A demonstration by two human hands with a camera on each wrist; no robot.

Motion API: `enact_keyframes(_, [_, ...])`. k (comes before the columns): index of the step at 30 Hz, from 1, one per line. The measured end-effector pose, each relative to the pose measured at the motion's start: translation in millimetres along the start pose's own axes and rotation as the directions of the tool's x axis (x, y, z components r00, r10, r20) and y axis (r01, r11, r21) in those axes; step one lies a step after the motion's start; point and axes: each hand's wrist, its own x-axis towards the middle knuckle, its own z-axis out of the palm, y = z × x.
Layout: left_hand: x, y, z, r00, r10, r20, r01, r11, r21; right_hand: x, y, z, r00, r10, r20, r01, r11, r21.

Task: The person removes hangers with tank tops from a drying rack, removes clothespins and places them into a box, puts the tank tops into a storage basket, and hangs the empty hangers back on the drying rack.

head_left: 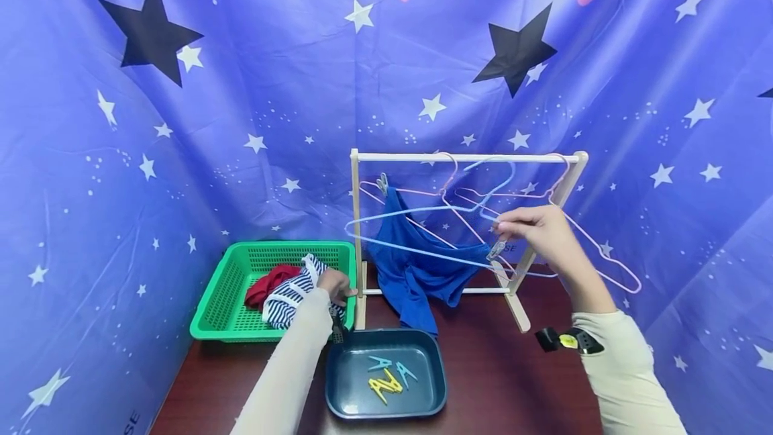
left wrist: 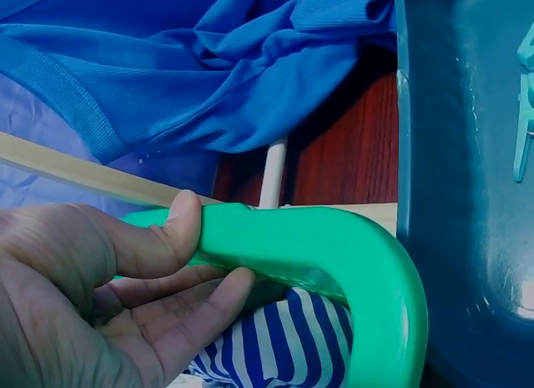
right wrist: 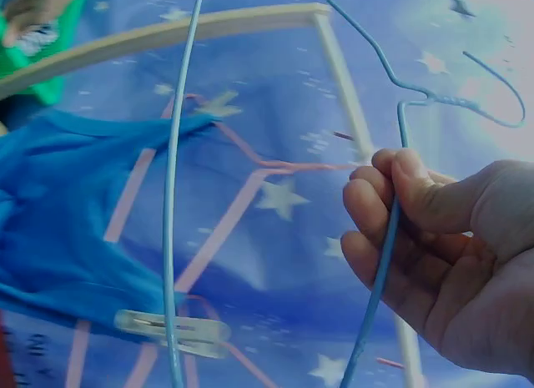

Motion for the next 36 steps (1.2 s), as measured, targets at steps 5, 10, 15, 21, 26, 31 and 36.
enact_keyframes(5, [-26.3, 6.5, -8.2, 0.999, 0.032, -0.013, -0.031, 0.998, 0.048, 2.0, -5, -29, 0.989, -0.017, -0.149, 0.032, 0.995, 0.099])
enact_keyframes(10, [-28.7, 7.1, -9.2, 0.999, 0.042, -0.014, -0.040, 0.989, 0.145, 2.0, 1, -55, 0.960, -0.021, -0.278, 0.119, 0.932, 0.343])
enact_keyframes(15, [-16.4, 4.6, -2.5, 0.997, 0.048, -0.055, -0.042, 0.994, 0.099, -4.5, 12, -82, 0.920, 0.047, -0.390, 0.161, 0.860, 0.485])
enact_keyframes(21, [-3.8, 3.2, 0.5, 0.996, 0.032, -0.085, -0.023, 0.994, 0.110, -16.4, 34, -109, 0.891, 0.107, -0.441, 0.197, 0.784, 0.589])
enact_keyframes(26, [-4.1, 3.8, 0.3, 0.996, 0.024, -0.090, -0.012, 0.992, 0.123, -27.2, 58, -123, 0.881, 0.163, -0.444, 0.165, 0.772, 0.613])
enact_keyframes(31, [-13.4, 6.1, -1.5, 0.997, 0.029, -0.078, -0.019, 0.992, 0.124, -39.8, 78, -136, 0.879, 0.227, -0.418, 0.091, 0.782, 0.617])
enact_keyframes(36, [-13.4, 7.2, -1.3, 0.996, 0.018, -0.092, -0.008, 0.994, 0.107, -45.3, 94, -134, 0.894, 0.240, -0.379, 0.030, 0.812, 0.583])
